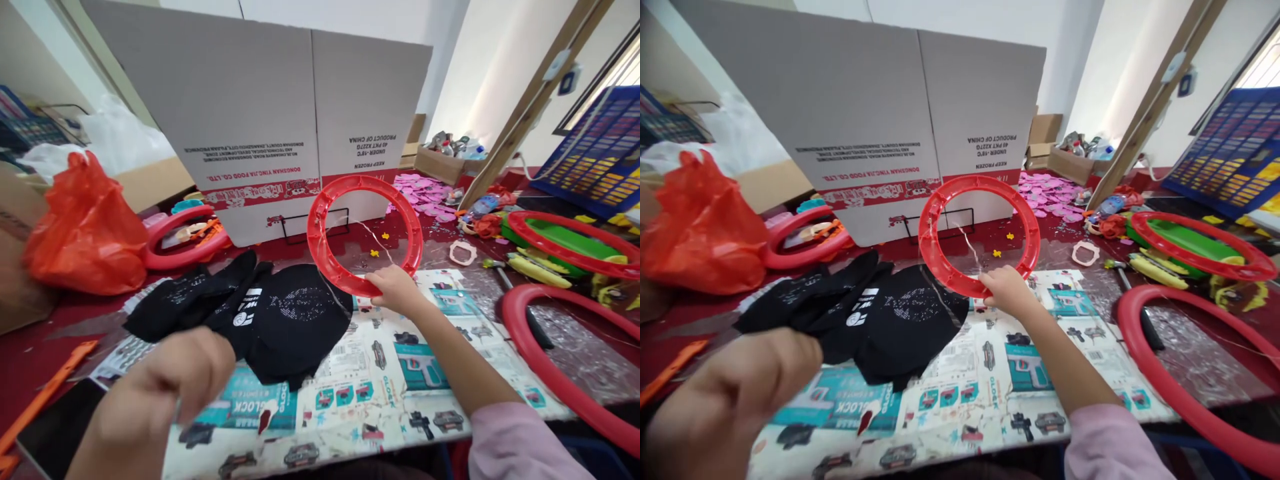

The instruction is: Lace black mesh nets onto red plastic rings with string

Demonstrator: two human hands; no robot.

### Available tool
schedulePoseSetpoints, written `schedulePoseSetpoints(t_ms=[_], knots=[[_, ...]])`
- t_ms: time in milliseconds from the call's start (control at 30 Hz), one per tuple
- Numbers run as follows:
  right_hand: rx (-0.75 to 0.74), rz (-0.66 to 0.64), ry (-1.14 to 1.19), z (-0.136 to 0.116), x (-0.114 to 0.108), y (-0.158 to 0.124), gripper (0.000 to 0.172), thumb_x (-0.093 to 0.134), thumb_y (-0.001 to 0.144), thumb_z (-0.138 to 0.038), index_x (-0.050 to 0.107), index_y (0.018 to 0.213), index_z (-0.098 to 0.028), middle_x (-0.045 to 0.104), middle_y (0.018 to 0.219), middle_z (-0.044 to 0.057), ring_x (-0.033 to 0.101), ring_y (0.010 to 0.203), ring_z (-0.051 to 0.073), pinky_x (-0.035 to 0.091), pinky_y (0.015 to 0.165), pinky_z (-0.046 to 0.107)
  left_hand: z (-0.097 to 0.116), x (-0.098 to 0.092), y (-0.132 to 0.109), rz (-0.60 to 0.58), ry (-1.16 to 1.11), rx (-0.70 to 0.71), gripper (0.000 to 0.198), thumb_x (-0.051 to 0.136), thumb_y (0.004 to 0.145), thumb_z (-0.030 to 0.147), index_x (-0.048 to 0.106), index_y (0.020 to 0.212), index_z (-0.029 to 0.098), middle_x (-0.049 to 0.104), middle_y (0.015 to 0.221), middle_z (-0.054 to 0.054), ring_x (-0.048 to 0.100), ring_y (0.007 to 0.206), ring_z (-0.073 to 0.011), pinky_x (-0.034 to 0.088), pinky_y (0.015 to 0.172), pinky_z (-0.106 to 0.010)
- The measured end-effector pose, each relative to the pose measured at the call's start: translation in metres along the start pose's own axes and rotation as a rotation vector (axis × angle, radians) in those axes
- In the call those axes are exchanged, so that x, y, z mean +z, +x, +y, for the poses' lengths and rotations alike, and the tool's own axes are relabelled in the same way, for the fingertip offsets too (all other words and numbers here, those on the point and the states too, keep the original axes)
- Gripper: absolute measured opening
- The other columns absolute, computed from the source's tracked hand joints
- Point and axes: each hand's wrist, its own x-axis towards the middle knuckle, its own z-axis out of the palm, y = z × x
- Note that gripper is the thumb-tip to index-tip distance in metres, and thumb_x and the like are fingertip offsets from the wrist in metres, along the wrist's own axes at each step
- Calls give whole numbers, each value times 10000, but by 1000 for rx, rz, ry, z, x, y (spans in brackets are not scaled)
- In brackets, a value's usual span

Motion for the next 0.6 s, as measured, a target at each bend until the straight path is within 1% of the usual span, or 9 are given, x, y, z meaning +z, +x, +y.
schedulePoseSetpoints(t_ms=[67, 100, 133, 200, 267, 367, 433, 500, 600], knots=[[-49, 34, 8, -1, -2, 0, 329, 652, 748, -220, 605, 1066, -149, 680, 927, 98, 582, 869, 228, 315, 740, 320, -19, -31, 8, 358, -389, -172, 374, 449, 888, 437, 594, 623, 216, 472, 485, 9, 438, 401, -94, 351, 384, -238], [-83, 50, 11, -3, -4, 0, 325, 649, 753, -217, 603, 1068, -152, 678, 921, 91, 575, 868, 222, 316, 750, 321, -31, -41, 15, 414, -535, -284, 367, 454, 888, 450, 637, 671, 217, 522, 518, 12, 489, 425, -90, 384, 402, -211], [-120, 66, 12, -5, -5, -1, 315, 645, 758, -215, 603, 1065, -157, 676, 914, 82, 568, 867, 216, 317, 762, 322, -44, -47, 22, 322, -653, -455, 379, 479, 864, 512, 673, 726, 217, 576, 545, 9, 552, 462, -105, 431, 430, -200], [-198, 97, 7, -9, -9, -1, 280, 636, 768, -209, 607, 1044, -169, 669, 900, 68, 554, 868, 207, 322, 790, 325, -68, -51, 33, 267, -686, -594, 436, 376, 928, 501, 693, 899, 203, 660, 634, -9, 608, 514, -114, 482, 473, -187], [-273, 121, -7, -13, -12, -2, 242, 621, 782, -196, 613, 1023, -177, 663, 901, 66, 540, 872, 204, 326, 820, 333, -85, -46, 39, 135, -715, -716, 565, 300, 930, 561, 692, 919, 154, 706, 700, -72, 639, 529, -156, 506, 453, -220], [-367, 130, -34, -16, -16, -4, 203, 586, 810, -169, 617, 1010, -177, 654, 880, 73, 527, 866, 207, 339, 842, 353, -98, -37, 44, -233, -760, -930, 730, 310, 881, 645, 706, 786, 39, 714, 756, -234, 680, 560, -271, 521, 410, -299], [-412, 122, -50, -14, -18, -5, 180, 557, 828, -139, 624, 990, -176, 648, 837, 71, 528, 847, 205, 356, 853, 364, -104, -34, 48, -444, -796, -1031, 786, 327, 857, 677, 710, 769, -3, 703, 802, -292, 697, 608, -319, 547, 444, -339], [-445, 115, -64, -9, -20, -4, 190, 512, 851, -99, 633, 971, -183, 647, 810, 64, 537, 845, 195, 368, 901, 381, -109, -30, 53, -547, -841, -1081, 853, 308, 824, 739, 710, 820, -15, 703, 842, -295, 702, 638, -323, 564, 485, -359], [-489, 110, -83, 2, -23, -2, 265, 432, 893, -61, 643, 983, -194, 660, 853, 58, 559, 917, 185, 333, 1032, 426, -117, -16, 59, -586, -915, -1101, 909, 335, 744, 827, 677, 990, 22, 718, 843, -236, 695, 607, -301, 557, 463, -369]])
